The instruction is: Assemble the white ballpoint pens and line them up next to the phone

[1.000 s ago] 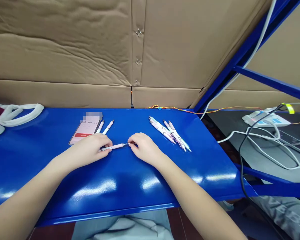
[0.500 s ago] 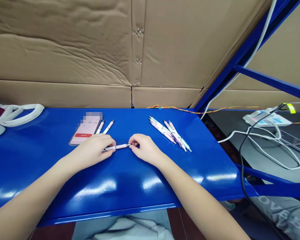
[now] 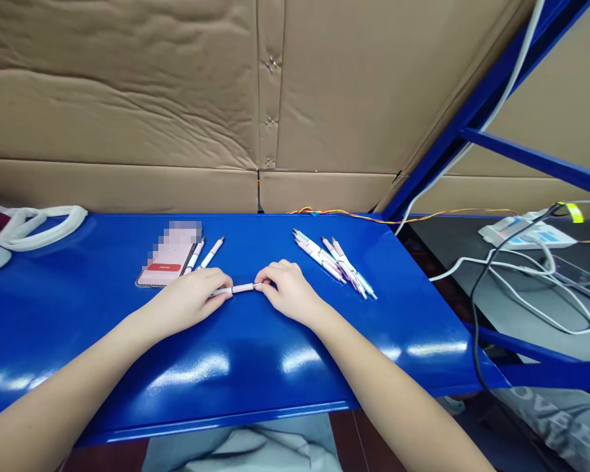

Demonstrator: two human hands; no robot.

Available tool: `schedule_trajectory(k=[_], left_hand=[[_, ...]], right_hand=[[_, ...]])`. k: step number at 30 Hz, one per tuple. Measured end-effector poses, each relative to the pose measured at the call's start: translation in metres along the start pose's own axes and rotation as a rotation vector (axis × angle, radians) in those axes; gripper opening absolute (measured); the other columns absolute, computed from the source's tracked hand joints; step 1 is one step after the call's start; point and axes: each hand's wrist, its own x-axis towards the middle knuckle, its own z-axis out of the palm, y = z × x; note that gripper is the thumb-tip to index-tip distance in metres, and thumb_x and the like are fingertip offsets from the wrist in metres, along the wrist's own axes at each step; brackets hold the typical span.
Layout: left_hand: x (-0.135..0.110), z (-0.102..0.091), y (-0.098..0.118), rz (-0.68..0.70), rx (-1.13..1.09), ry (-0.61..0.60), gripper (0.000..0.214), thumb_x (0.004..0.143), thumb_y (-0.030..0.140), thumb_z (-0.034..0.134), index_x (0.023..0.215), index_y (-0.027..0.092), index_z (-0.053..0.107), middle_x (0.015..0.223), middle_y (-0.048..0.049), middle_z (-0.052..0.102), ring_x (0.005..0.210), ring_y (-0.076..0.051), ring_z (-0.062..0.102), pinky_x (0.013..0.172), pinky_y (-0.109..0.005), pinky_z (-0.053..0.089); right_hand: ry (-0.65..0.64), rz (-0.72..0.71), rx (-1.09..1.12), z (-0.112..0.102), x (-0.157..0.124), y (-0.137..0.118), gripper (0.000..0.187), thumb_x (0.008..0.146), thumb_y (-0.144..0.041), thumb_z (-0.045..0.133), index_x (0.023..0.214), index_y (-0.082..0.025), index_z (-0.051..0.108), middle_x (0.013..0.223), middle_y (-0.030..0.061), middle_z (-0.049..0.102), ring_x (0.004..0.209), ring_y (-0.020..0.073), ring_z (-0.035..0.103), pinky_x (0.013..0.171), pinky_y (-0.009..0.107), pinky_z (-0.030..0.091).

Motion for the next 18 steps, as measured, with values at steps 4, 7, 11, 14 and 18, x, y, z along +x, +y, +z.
schedule_trajectory(k=[4, 7, 11, 14, 18], left_hand=[[0.0002, -0.0012, -0.0006, 0.004, -0.019, -0.001, 0.019, 0.090, 0.024, 0.043, 0.095, 0.019, 0.060, 0.090, -0.0033, 0.061, 0.083, -0.018, 0.059, 0.073, -0.029, 0.045], [0.0004, -0.0009, -0.0008, 0.004, -0.027, -0.005, 0.021, 0.090, 0.024, 0.041, 0.095, 0.019, 0.060, 0.091, -0.0040, 0.062, 0.083, -0.019, 0.059, 0.074, -0.030, 0.045], [0.0006, 0.0004, -0.0010, 0.006, -0.051, 0.003, 0.021, 0.089, 0.026, 0.040, 0.096, 0.019, 0.060, 0.092, -0.0044, 0.062, 0.083, -0.019, 0.059, 0.074, -0.030, 0.046], [0.0005, 0.0009, -0.0005, 0.016, -0.036, 0.024, 0.021, 0.090, 0.025, 0.040, 0.096, 0.019, 0.059, 0.092, -0.0047, 0.062, 0.084, -0.019, 0.059, 0.075, -0.031, 0.046], [0.0002, 0.0008, 0.0004, 0.043, 0.005, 0.042, 0.021, 0.090, 0.023, 0.040, 0.096, 0.018, 0.059, 0.092, -0.0051, 0.061, 0.084, -0.019, 0.058, 0.076, -0.031, 0.046]], right_hand=[[0.003, 0.003, -0.026, -0.0003, -0.0005, 0.0005, 0.009, 0.086, -0.023, 0.057, 0.084, -0.019, 0.065, 0.079, 0.0033, 0.064, 0.078, 0.0160, 0.051, 0.075, 0.032, 0.034], [-0.005, 0.003, -0.048, 0.0006, -0.0009, 0.0012, 0.011, 0.087, -0.024, 0.055, 0.084, -0.019, 0.065, 0.080, 0.0030, 0.064, 0.078, 0.0160, 0.051, 0.075, 0.032, 0.033], [-0.003, 0.011, -0.059, 0.0019, -0.0006, 0.0010, 0.016, 0.090, -0.024, 0.052, 0.083, -0.019, 0.065, 0.081, 0.0037, 0.065, 0.079, 0.0163, 0.051, 0.076, 0.032, 0.033], [-0.005, 0.021, -0.069, 0.0030, 0.0000, 0.0018, 0.017, 0.091, -0.024, 0.049, 0.084, -0.018, 0.064, 0.083, 0.0038, 0.065, 0.078, 0.0159, 0.050, 0.075, 0.031, 0.032], [-0.042, 0.014, -0.105, 0.0043, 0.0008, 0.0036, 0.023, 0.093, -0.026, 0.044, 0.083, -0.018, 0.063, 0.081, 0.0042, 0.065, 0.078, 0.0164, 0.050, 0.075, 0.031, 0.032]])
